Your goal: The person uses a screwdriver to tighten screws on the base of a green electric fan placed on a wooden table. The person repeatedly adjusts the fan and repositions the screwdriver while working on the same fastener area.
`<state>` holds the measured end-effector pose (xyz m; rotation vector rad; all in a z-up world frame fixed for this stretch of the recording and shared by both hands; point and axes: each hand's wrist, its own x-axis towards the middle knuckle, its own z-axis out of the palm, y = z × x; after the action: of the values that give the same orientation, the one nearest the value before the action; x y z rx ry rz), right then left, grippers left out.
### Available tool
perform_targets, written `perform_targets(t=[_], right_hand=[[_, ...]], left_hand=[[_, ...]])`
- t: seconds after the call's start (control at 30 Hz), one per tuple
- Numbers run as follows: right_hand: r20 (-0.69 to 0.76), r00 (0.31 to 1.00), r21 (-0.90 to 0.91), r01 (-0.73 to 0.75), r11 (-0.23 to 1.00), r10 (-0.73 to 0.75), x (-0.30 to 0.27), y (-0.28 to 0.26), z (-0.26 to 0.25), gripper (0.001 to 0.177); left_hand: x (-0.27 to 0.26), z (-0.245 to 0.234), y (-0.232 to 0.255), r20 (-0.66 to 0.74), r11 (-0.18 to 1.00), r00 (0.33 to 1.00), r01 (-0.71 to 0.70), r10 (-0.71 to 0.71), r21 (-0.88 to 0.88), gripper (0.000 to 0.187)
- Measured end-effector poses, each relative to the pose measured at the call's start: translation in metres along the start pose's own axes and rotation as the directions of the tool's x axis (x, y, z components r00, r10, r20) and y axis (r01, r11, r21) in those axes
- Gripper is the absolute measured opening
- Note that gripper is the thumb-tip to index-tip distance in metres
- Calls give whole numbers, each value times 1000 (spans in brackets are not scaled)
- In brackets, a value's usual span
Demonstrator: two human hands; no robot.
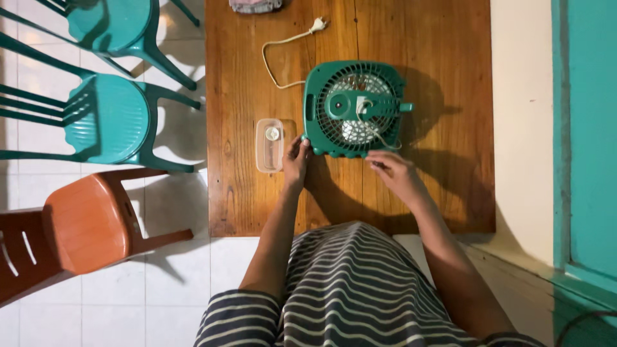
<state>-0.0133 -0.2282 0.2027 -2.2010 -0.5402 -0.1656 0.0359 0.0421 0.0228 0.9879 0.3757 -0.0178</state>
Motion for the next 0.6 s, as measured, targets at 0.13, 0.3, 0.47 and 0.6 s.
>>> perform_targets(t=[0.13, 0.3, 0.47, 0.6], right_hand=[[13, 1000, -59, -19, 998, 20, -8, 2, -7, 20], [-264, 911, 86, -304, 949, 316, -37, -1, -50, 18], [-299, 879, 243, -306, 921, 371, -45, 0, -56, 16], [-306, 885, 176, -309, 935, 350, -44, -5, -48, 17]], left_hand=[[-1, -1, 0, -2, 999, 1000, 6, -6, 41, 44], [-4, 5, 7, 15, 998, 1000, -6, 5, 70, 45], [-7, 6, 15, 24, 1000, 1000, 16, -17, 11, 48], [-7, 8, 16, 14, 998, 1000, 15, -15, 53, 48]])
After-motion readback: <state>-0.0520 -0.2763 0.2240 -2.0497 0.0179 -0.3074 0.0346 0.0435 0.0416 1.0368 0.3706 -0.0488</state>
